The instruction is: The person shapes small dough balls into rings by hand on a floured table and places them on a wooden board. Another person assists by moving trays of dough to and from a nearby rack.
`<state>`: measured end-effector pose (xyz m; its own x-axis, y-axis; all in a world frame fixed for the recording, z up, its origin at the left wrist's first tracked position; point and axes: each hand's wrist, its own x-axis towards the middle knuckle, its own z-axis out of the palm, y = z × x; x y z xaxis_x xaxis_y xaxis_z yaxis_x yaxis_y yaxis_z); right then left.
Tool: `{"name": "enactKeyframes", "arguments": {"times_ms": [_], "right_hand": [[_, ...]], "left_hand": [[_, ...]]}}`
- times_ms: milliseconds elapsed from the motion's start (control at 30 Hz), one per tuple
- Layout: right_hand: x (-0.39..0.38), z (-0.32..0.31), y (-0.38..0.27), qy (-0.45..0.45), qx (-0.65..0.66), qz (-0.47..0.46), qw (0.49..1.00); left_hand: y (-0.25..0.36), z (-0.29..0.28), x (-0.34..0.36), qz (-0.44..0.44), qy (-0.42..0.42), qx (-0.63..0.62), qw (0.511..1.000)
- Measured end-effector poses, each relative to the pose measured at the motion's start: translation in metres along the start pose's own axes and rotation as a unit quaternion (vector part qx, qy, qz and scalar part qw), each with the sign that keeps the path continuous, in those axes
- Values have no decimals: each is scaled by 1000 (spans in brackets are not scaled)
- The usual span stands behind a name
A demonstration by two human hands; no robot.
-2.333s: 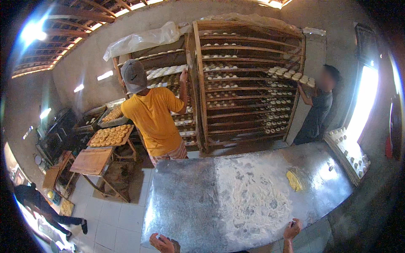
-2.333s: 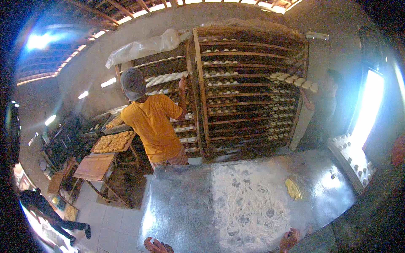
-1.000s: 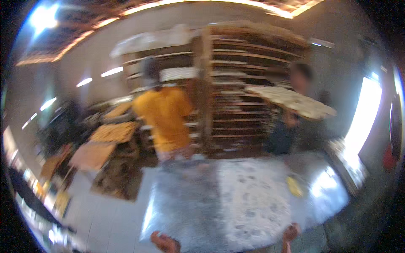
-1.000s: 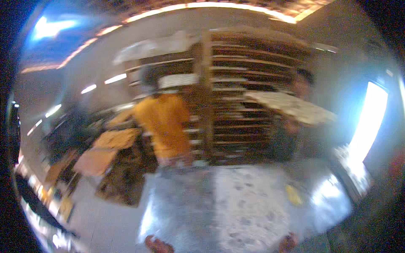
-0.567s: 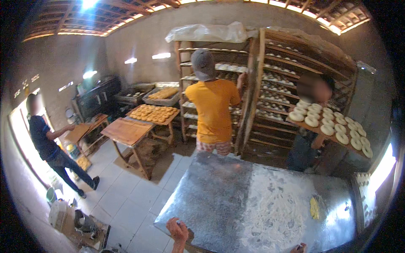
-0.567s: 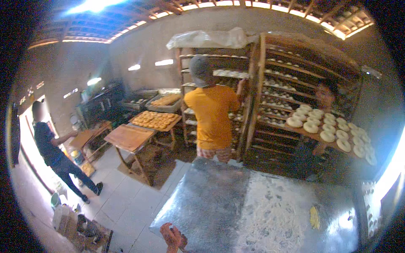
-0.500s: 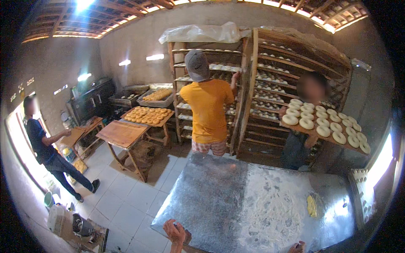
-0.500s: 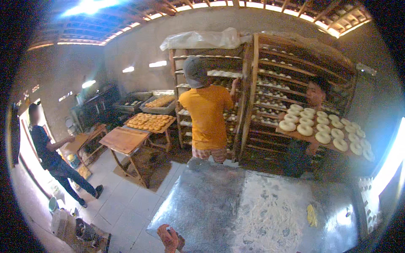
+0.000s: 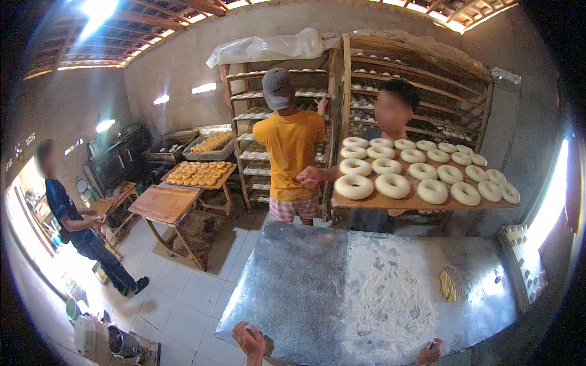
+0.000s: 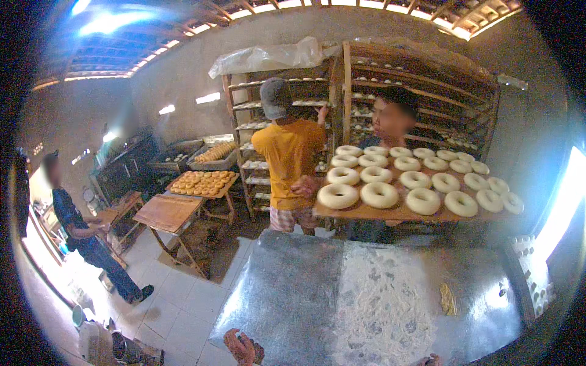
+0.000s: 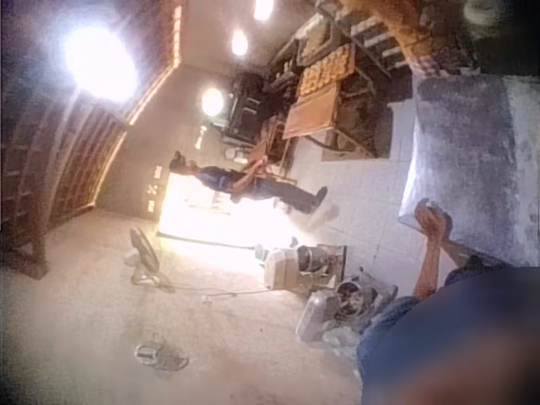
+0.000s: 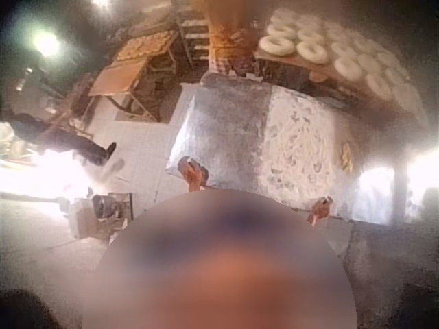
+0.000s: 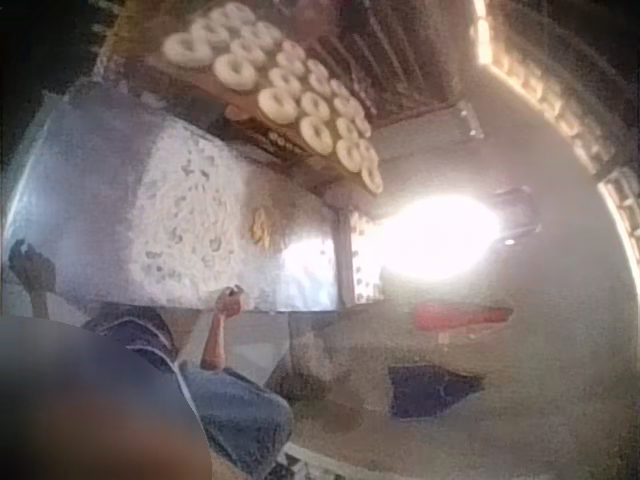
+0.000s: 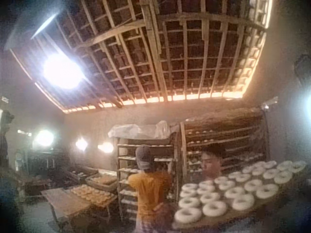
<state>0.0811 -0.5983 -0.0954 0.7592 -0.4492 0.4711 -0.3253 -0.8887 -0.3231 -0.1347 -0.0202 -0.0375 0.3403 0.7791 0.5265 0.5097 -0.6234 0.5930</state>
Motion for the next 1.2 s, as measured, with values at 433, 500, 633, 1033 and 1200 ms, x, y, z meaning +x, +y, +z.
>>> {"name": "enactKeyframes", "arguments": {"times_ms": [433, 500, 633, 1033, 1200], "right_hand": [[-13, -72, -54, -24, -10, -1, 1000], [-13, -68, -51, -25, 10, 15, 1000], [-9, -28, -22, -15, 48, 6, 999], [-12, -58, -40, -4, 70, -40, 997], [-11, -81, -62, -60, 50, 45, 996]], "left_hand": [[-7, 8, -4, 21, 29, -7, 999], [-11, 12, -5, 39, 25, -11, 999], [-19, 14, -8, 71, 30, -10, 997], [-16, 3, -6, 38, -11, 11, 999], [-13, 5, -3, 17, -2, -16, 1000]]}}
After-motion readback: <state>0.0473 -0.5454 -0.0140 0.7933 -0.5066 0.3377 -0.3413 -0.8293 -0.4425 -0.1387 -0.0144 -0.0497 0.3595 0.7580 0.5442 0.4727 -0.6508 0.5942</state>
